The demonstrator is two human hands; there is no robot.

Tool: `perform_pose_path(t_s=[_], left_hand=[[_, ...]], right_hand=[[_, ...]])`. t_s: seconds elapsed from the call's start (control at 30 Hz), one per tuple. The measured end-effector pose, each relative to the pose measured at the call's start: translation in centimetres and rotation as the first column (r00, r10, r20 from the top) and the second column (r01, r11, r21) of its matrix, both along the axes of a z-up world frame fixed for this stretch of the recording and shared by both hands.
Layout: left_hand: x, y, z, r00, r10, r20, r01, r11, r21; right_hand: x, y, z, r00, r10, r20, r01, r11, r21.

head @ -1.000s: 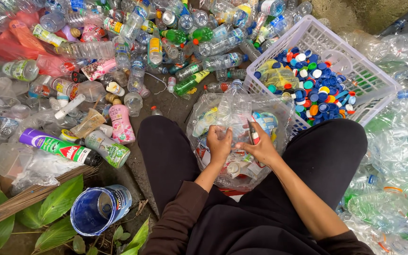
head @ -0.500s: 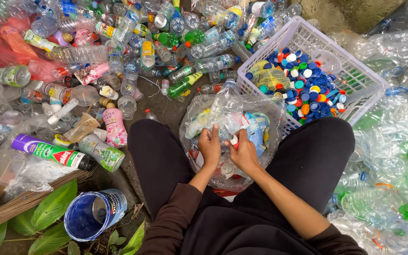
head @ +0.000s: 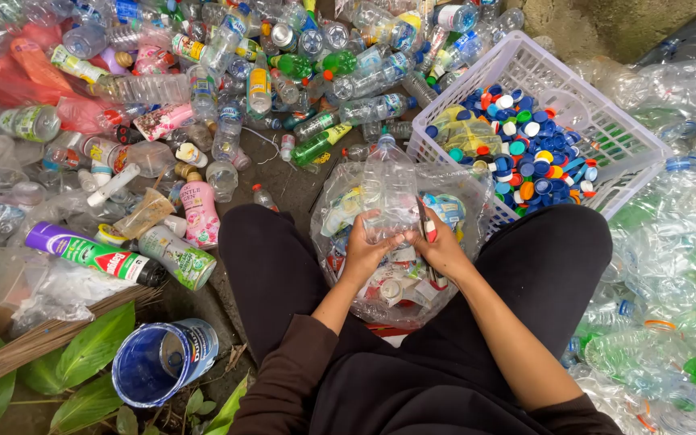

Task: The recorder is removing labels and sorting caps from a large pile of plastic bottles for recycling.

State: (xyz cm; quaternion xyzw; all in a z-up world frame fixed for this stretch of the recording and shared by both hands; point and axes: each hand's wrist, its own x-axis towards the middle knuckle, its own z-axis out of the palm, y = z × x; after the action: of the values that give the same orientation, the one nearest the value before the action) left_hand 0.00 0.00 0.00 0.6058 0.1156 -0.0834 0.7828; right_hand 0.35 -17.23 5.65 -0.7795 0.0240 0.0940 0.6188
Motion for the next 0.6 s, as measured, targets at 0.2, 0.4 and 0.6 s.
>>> perform_pose_path(t_s=[0.2,0.4,0.6], left_hand=[[-0.2,-1.1,1.6,0.989,0.076,0.125,-0.087,0.993,0.085],[-1.2,-1.7,0.9,0.954,0.180,0.239,-0.219,0.965,0.147],[-0.1,-0.2,1.9,0.979,-0.066,0.191,0.027,0.979,0.201]], right_hand=[[0.0,0.3,-1.0,0.992,-0.074,0.106,0.062,0.991,0.116],[-1.3,0.9,-0.5,0.979,-0.144,0.147,0.178,0.951,-0.254],[0.2,-5.9,8.1,0.921,-0.300,0.248,0.301,0.953,0.035]])
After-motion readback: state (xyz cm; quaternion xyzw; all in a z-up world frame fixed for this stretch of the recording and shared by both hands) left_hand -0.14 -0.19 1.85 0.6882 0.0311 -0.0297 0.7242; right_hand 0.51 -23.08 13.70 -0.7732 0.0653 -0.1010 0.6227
